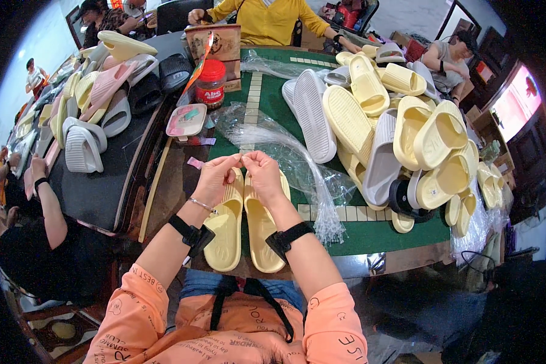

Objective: Attaching plastic tags to pairs of foam slide sandals in a workshop environment.

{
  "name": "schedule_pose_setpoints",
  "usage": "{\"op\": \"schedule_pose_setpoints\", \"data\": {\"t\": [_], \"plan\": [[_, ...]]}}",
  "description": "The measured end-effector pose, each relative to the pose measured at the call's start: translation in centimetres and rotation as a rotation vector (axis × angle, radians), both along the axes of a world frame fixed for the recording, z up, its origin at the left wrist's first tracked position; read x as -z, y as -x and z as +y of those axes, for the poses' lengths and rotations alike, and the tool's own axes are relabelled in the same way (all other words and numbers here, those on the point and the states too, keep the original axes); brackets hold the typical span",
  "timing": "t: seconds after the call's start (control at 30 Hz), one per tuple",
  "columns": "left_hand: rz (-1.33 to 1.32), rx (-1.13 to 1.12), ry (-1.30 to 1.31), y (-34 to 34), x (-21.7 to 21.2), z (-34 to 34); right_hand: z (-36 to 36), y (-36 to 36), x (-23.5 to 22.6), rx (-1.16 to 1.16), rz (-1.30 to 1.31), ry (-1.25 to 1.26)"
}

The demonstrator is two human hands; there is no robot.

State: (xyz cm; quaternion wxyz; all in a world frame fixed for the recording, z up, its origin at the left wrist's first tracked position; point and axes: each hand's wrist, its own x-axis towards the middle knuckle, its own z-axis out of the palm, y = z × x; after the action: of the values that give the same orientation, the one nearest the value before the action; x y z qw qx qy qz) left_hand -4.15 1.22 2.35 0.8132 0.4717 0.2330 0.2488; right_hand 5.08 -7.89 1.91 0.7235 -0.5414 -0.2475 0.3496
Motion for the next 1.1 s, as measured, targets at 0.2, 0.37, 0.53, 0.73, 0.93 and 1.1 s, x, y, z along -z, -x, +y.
{"op": "schedule_pose_setpoints", "data": {"t": [0.2, 0.37, 0.53, 0.73, 0.93, 1.1], "plan": [[0.039, 0.018, -0.027, 0.0, 0.0, -0.1, 0.4, 0.0, 0.4, 0.016, -0.034, -0.02], [0.03, 0.004, -0.018, 0.1, 0.6, 0.2, 0.9, 0.8, -0.4, 0.049, -0.098, 0.038], [0.05, -0.017, 0.052, -0.6, 1.7, 0.5, -0.7, 0.0, -1.3, 0.304, -0.568, 0.086], [0.083, -0.082, -0.024, -1.5, 4.1, 2.2, -8.6, 5.5, -4.1, -0.153, -1.038, 0.495], [-0.077, -0.184, -0.129, 0.8, -0.5, 1.0, -5.3, 9.2, 3.3, 0.091, -1.163, 0.596], [-0.146, -0.349, -0.395, 5.3, -4.1, 0.9, -9.5, 9.6, -2.6, 0.142, -1.161, 0.521]]}}
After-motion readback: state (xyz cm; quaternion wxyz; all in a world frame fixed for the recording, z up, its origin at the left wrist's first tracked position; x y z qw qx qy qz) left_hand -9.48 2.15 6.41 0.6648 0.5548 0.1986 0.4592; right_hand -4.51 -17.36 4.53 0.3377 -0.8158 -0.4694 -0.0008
